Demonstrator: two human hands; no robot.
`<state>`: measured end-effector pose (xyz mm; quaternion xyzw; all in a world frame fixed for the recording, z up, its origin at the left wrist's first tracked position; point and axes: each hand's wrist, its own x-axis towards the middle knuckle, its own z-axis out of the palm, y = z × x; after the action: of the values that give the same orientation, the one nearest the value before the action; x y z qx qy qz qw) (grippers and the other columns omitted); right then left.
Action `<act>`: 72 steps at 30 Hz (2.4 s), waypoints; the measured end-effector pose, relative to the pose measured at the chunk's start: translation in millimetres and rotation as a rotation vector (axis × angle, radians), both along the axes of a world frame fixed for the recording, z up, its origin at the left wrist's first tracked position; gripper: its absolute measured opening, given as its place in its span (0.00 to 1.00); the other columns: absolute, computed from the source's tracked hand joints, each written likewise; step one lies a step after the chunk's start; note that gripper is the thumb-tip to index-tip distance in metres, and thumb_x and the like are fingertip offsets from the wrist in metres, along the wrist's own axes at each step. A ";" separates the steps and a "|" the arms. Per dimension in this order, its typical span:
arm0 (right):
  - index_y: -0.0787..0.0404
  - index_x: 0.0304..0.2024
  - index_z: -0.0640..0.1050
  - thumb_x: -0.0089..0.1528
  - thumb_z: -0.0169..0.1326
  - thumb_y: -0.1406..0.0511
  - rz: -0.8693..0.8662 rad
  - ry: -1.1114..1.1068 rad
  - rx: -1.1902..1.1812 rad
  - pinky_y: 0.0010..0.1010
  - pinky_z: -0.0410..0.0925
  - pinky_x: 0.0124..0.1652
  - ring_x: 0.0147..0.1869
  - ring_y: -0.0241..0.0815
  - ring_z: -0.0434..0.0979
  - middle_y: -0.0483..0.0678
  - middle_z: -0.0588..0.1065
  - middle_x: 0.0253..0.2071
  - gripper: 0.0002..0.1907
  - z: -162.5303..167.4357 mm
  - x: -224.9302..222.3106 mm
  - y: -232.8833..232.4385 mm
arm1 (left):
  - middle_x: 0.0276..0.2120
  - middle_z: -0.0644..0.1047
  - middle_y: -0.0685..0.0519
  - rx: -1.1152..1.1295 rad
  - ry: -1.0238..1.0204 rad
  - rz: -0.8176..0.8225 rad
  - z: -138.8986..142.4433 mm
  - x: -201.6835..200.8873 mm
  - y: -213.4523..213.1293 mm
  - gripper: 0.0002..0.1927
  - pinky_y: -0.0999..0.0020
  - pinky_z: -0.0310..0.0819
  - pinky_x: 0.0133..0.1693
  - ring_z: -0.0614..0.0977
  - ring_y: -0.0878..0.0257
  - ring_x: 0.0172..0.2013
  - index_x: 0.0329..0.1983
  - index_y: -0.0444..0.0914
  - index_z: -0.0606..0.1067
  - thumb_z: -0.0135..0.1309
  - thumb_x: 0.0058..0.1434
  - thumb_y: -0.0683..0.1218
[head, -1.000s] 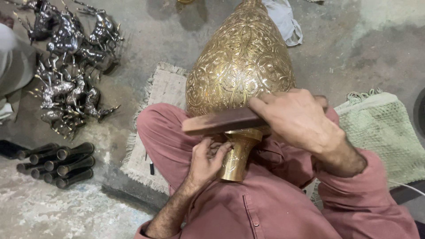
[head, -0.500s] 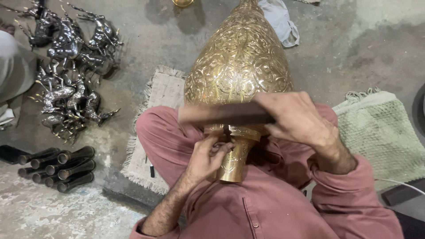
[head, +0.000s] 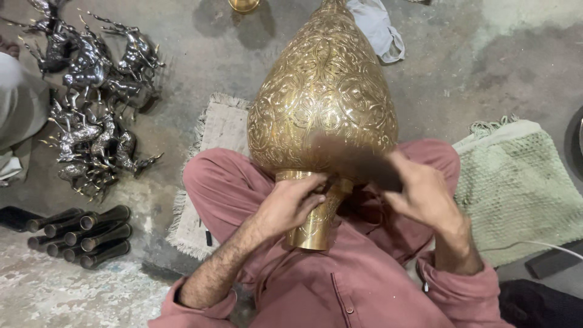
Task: The person sits cross-legged on the workshop floor with a large engraved brass vessel resting on their lap. They hold a small punch against the brass neck with one hand and strike it with a wooden mallet held in the other hand, repeatedly hammering around the neck of the vessel to work the metal.
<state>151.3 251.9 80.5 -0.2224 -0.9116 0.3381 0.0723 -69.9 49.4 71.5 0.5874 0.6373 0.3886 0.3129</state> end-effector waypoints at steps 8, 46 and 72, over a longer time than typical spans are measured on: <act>0.62 0.55 0.75 0.52 0.57 0.71 -0.135 0.067 -0.162 0.35 0.79 0.39 0.37 0.45 0.85 0.52 0.82 0.37 0.27 -37.6 29.5 -18.1 | 0.42 0.83 0.42 -0.311 0.025 -0.158 3.3 -4.9 12.5 0.18 0.57 0.82 0.48 0.87 0.50 0.42 0.59 0.36 0.72 0.54 0.68 0.46; 0.60 0.42 0.69 0.57 0.56 0.70 0.296 -0.276 0.194 0.41 0.73 0.28 0.27 0.51 0.78 0.51 0.76 0.32 0.13 73.2 -91.7 17.3 | 0.42 0.85 0.47 -0.011 -0.389 0.408 -39.0 24.4 -34.7 0.16 0.72 0.86 0.45 0.87 0.64 0.44 0.56 0.29 0.71 0.56 0.68 0.39; 0.60 0.43 0.70 0.56 0.55 0.71 0.351 -0.346 0.201 0.46 0.72 0.33 0.32 0.55 0.80 0.52 0.77 0.29 0.13 78.6 -103.8 13.9 | 0.43 0.82 0.43 -0.052 -0.526 0.542 -58.1 38.1 -46.0 0.19 0.70 0.87 0.47 0.86 0.62 0.45 0.57 0.25 0.69 0.57 0.66 0.39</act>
<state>47.4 265.8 159.1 -0.1070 -0.9640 0.2102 -0.1228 -31.8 3.5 13.5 0.2694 0.6772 0.5786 0.3662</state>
